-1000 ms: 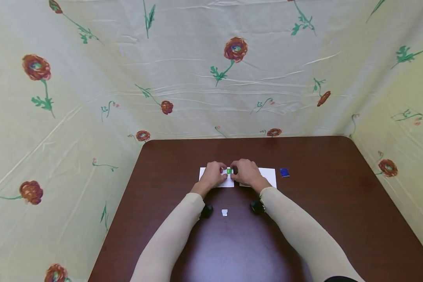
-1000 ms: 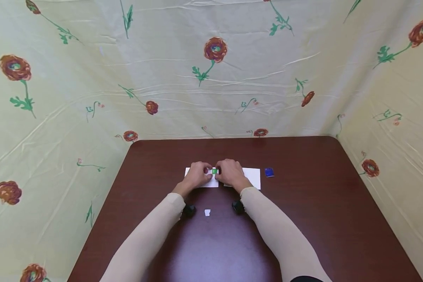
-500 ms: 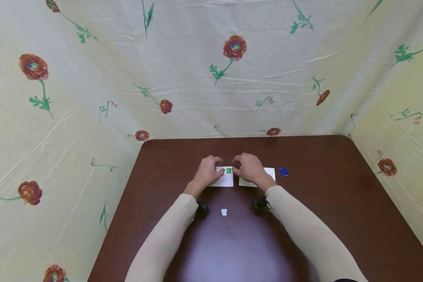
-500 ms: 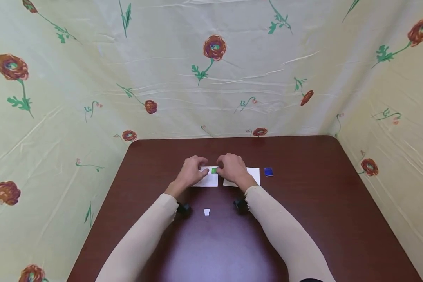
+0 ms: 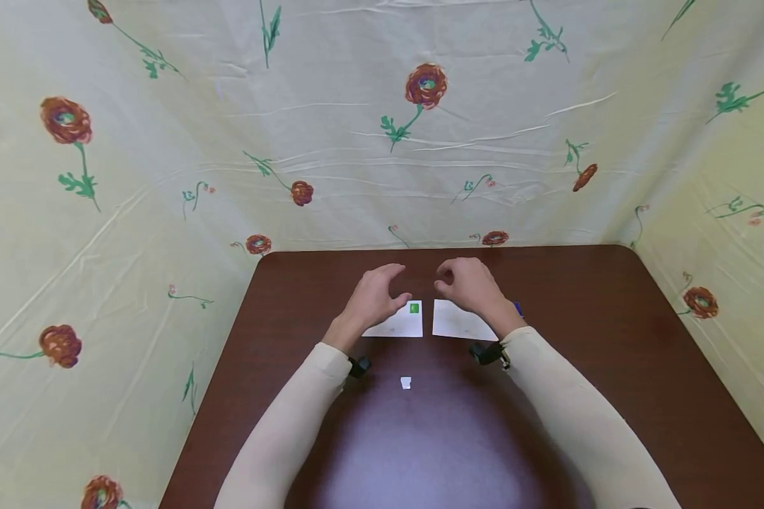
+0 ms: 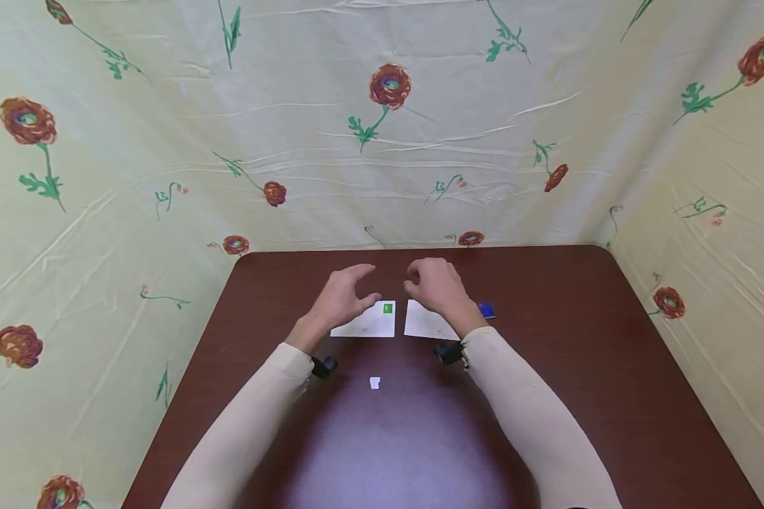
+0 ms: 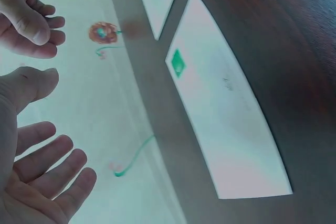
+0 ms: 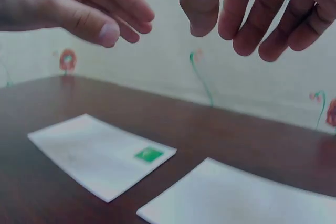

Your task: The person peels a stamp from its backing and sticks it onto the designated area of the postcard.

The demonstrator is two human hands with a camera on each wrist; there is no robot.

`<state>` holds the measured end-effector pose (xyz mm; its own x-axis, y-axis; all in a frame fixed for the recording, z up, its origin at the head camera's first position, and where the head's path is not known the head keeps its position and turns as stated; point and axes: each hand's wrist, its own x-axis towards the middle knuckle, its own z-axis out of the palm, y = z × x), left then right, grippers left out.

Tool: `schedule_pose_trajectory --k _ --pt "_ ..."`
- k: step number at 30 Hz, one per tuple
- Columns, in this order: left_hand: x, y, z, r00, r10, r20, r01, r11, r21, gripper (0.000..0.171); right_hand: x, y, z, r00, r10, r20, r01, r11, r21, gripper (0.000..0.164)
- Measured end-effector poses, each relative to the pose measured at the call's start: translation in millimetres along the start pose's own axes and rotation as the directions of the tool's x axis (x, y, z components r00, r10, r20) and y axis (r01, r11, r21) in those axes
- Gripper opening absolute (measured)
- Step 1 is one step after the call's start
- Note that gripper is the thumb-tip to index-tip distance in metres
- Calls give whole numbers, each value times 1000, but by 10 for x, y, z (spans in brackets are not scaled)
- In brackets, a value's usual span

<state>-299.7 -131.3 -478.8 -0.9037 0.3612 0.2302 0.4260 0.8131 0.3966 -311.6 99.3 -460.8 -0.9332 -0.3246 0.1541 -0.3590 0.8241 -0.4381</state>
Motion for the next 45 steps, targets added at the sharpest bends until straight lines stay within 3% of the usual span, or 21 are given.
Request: schedule_pose_trajectory --k 8,20,37,45 --pt "68 206 -48 998 17 62 -18 1000 26 71 -80 50 -336 999 39 6 -39 999 4 33" --pt "173 333 178 978 112 176 -136 982 133 73 -224 287 -603 993 101 60 -100 995 -25 36" --pt "213 502 576 947 113 301 -184 959 218 67 -437 762 -608 980 186 77 -181 981 -69 35" --pt "232 535 734 929 47 368 -164 942 293 67 -525 913 -564 974 214 81 -208 975 -75 34"
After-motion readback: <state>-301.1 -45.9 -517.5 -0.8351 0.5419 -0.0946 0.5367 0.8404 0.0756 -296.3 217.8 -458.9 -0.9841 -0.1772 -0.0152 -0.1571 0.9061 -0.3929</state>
